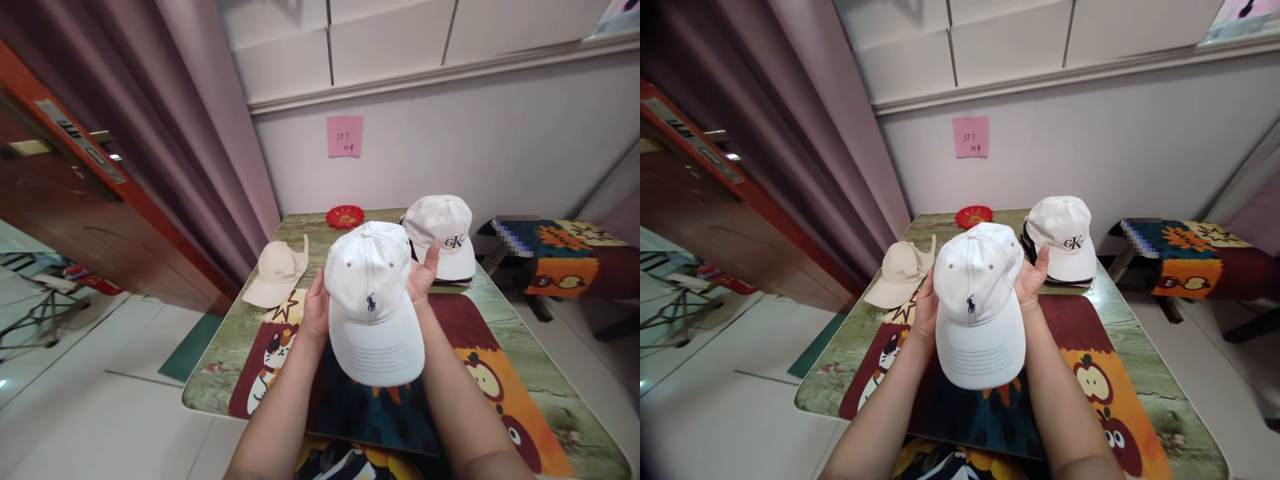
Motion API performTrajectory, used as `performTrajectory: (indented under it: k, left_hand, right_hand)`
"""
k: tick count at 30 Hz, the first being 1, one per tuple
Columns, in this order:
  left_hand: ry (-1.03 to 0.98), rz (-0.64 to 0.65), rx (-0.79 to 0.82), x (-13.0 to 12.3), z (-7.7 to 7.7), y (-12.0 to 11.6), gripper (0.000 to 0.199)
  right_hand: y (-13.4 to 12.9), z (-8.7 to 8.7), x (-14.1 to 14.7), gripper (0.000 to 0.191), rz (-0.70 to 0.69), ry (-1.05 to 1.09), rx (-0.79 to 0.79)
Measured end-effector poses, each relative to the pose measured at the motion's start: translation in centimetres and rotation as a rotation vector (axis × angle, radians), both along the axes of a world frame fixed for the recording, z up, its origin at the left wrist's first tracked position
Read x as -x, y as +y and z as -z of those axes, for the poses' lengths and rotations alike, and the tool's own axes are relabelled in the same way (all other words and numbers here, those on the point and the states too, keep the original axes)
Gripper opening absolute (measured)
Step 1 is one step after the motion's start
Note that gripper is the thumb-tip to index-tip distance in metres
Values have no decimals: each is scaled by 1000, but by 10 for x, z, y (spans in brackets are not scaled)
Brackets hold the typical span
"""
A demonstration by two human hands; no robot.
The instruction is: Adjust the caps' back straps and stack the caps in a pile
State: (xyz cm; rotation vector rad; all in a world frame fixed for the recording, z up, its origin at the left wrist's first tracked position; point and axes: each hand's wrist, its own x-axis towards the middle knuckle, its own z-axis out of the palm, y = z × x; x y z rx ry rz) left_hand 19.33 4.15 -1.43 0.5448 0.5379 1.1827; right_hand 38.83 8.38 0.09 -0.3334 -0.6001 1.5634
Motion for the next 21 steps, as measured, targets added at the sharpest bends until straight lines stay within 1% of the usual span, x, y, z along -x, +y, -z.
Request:
performTrajectory:
  k: [4,5,7,9,11,13,15,16,18,20,21]
  left_hand:
    - [9,155,78,2,9,-6,56]
    - [17,172,98,3,11,-6,54]
    - [46,149,133,4,13,-6,55]
    - [89,60,162,4,15,-4,59]
    - [131,-67,183,4,16,-3,62]
    - [158,-204,177,7,18,-1,59]
    - [176,-333,126,12,20,1,52]
    - [187,-389,90,14,22,2,49]
    - [220,-474,29,18,26,4,46]
    - [258,-519,12,18,33,5,47]
    - [278,-529,20,17,38,5,49]
  right_hand:
    - [8,8,-3,70,50,-12,50]
    - [11,10,-3,66,45,-4,77]
    - [16,13,-1,60,16,16,132]
    - [18,15,5,55,-23,19,166]
    - [13,17,11,52,-73,-4,180]
    - [0,23,17,54,-158,-58,191]
    - [-20,31,21,56,-243,-129,219]
    - [-32,36,23,55,-262,-159,240]
    - [-59,47,27,46,-220,-189,285]
    - [-84,56,33,37,-126,-177,308]
    - [-95,59,36,38,-95,-166,307]
